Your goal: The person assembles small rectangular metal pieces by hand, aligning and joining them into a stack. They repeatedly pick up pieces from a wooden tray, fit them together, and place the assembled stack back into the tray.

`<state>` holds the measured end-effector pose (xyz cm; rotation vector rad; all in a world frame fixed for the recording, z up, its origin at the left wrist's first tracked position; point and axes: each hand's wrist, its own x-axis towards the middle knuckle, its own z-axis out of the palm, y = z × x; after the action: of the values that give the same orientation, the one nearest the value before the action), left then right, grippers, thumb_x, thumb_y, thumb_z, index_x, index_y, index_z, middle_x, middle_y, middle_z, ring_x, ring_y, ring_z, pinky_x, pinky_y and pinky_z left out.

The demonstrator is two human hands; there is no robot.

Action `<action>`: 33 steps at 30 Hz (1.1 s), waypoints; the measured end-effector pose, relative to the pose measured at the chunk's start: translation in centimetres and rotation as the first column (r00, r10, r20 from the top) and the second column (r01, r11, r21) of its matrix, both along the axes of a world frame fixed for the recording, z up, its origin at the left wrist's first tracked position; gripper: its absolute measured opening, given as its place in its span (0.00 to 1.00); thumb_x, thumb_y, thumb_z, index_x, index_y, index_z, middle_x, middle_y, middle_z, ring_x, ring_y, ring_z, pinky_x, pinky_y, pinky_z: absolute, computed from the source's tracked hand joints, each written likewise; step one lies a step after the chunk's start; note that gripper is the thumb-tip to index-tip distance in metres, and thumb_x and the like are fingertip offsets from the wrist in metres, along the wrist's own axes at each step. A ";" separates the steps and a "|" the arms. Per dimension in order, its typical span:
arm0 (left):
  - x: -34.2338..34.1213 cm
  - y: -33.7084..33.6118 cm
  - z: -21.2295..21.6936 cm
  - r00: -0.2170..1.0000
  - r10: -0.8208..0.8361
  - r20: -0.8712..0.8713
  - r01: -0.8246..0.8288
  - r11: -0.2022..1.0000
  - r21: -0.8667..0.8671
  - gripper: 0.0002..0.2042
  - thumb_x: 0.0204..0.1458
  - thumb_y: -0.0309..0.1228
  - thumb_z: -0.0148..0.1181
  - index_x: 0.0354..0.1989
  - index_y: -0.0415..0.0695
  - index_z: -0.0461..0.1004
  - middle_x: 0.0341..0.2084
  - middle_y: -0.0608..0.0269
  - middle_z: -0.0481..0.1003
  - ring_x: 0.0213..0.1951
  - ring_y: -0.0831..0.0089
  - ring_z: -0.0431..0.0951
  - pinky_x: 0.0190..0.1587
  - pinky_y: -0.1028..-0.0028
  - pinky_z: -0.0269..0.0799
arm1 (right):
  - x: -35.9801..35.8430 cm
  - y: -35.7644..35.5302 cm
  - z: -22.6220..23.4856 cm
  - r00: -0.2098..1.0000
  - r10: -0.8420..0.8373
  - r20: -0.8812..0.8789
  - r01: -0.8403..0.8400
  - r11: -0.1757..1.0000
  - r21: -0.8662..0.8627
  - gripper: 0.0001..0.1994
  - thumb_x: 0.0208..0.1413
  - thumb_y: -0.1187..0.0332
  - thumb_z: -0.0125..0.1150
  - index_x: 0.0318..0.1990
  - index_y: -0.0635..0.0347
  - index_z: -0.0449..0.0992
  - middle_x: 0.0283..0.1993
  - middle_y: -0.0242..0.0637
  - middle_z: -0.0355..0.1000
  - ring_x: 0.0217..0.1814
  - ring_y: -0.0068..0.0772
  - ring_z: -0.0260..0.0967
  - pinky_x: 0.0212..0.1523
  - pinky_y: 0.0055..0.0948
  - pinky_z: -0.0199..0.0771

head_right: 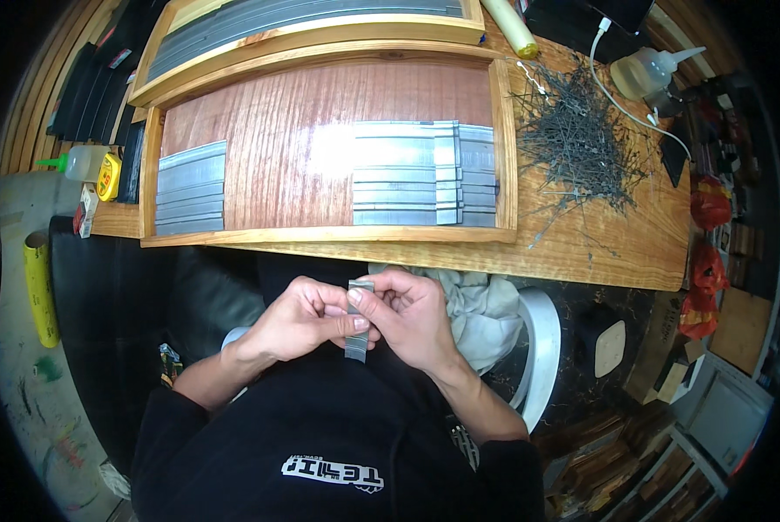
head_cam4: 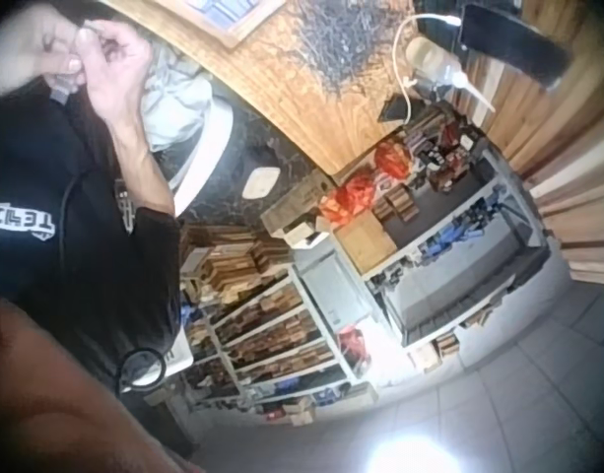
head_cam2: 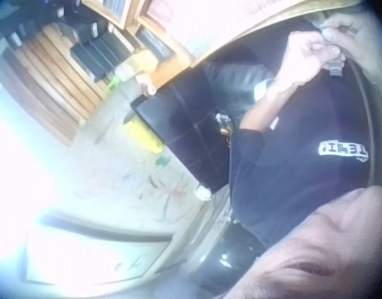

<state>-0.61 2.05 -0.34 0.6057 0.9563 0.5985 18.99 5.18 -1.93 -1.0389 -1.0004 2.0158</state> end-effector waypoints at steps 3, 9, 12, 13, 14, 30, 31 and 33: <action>-0.4 1.4 0.4 0.998 0.058 0.015 -0.057 0.997 -0.054 0.08 0.64 0.22 0.62 0.48 0.35 0.82 0.38 0.53 0.86 0.39 0.68 0.88 0.37 0.77 0.84 | -0.3 0.6 -0.2 0.999 0.023 -0.047 -0.027 0.995 -0.094 0.06 0.68 0.74 0.63 0.42 0.70 0.81 0.32 0.31 0.76 0.27 0.13 0.69 0.26 0.16 0.69; -0.7 2.1 -0.3 0.999 0.042 0.026 -0.041 0.998 -0.040 0.08 0.64 0.25 0.63 0.47 0.35 0.82 0.36 0.53 0.86 0.38 0.68 0.88 0.36 0.78 0.84 | -1.1 0.7 -0.8 0.994 -0.070 -0.083 0.057 0.987 -0.147 0.07 0.67 0.74 0.63 0.39 0.69 0.83 0.30 0.31 0.77 0.27 0.12 0.68 0.26 0.15 0.68; -0.8 2.3 -0.5 0.999 0.033 0.036 -0.031 0.999 -0.035 0.08 0.64 0.24 0.63 0.47 0.35 0.82 0.36 0.54 0.86 0.38 0.68 0.88 0.36 0.78 0.84 | -1.2 0.7 -0.7 0.993 -0.082 -0.086 0.070 0.988 -0.137 0.07 0.67 0.74 0.64 0.38 0.68 0.83 0.28 0.30 0.76 0.25 0.13 0.68 0.24 0.16 0.68; -0.8 2.3 -0.6 0.999 0.033 0.036 -0.032 0.999 -0.031 0.08 0.64 0.24 0.63 0.47 0.35 0.82 0.36 0.54 0.86 0.38 0.68 0.88 0.35 0.78 0.84 | -1.3 0.7 -0.7 0.993 -0.084 -0.083 0.072 0.988 -0.134 0.07 0.67 0.74 0.64 0.37 0.68 0.83 0.28 0.30 0.76 0.24 0.13 0.68 0.24 0.16 0.68; -0.9 2.3 -0.7 0.999 0.032 0.036 -0.031 0.999 -0.025 0.08 0.64 0.25 0.63 0.47 0.35 0.82 0.36 0.54 0.86 0.37 0.68 0.88 0.35 0.78 0.84 | -1.3 0.7 -0.8 0.993 -0.086 -0.080 0.075 0.988 -0.133 0.07 0.67 0.74 0.65 0.37 0.68 0.83 0.27 0.30 0.76 0.24 0.13 0.68 0.23 0.16 0.67; -0.7 0.7 0.8 0.998 0.048 0.029 -0.049 0.999 0.015 0.08 0.63 0.24 0.65 0.48 0.33 0.82 0.36 0.54 0.86 0.38 0.69 0.88 0.38 0.77 0.84 | -1.0 0.4 1.1 1.000 -0.027 0.005 0.027 0.998 -0.062 0.08 0.68 0.72 0.64 0.38 0.69 0.82 0.30 0.29 0.75 0.26 0.13 0.69 0.27 0.17 0.69; -0.7 0.4 1.1 0.999 0.038 0.024 -0.038 0.999 0.022 0.08 0.63 0.23 0.65 0.48 0.34 0.82 0.36 0.55 0.86 0.38 0.70 0.88 0.38 0.76 0.85 | -0.4 0.5 1.0 1.000 0.010 0.024 -0.009 1.000 -0.026 0.07 0.68 0.73 0.64 0.39 0.69 0.82 0.29 0.29 0.74 0.27 0.14 0.69 0.27 0.17 0.69; -0.4 -0.4 1.3 0.999 0.034 0.018 -0.034 0.999 0.035 0.08 0.64 0.24 0.64 0.48 0.35 0.82 0.36 0.57 0.85 0.38 0.73 0.87 0.39 0.76 0.84 | 0.3 0.1 0.3 0.995 0.067 0.070 -0.072 0.995 0.063 0.06 0.67 0.75 0.64 0.43 0.71 0.82 0.31 0.29 0.72 0.27 0.15 0.70 0.27 0.18 0.71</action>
<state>-1.00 1.69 0.99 0.6158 0.9425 0.6513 19.29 5.33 -1.66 -1.0565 -1.1447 2.0015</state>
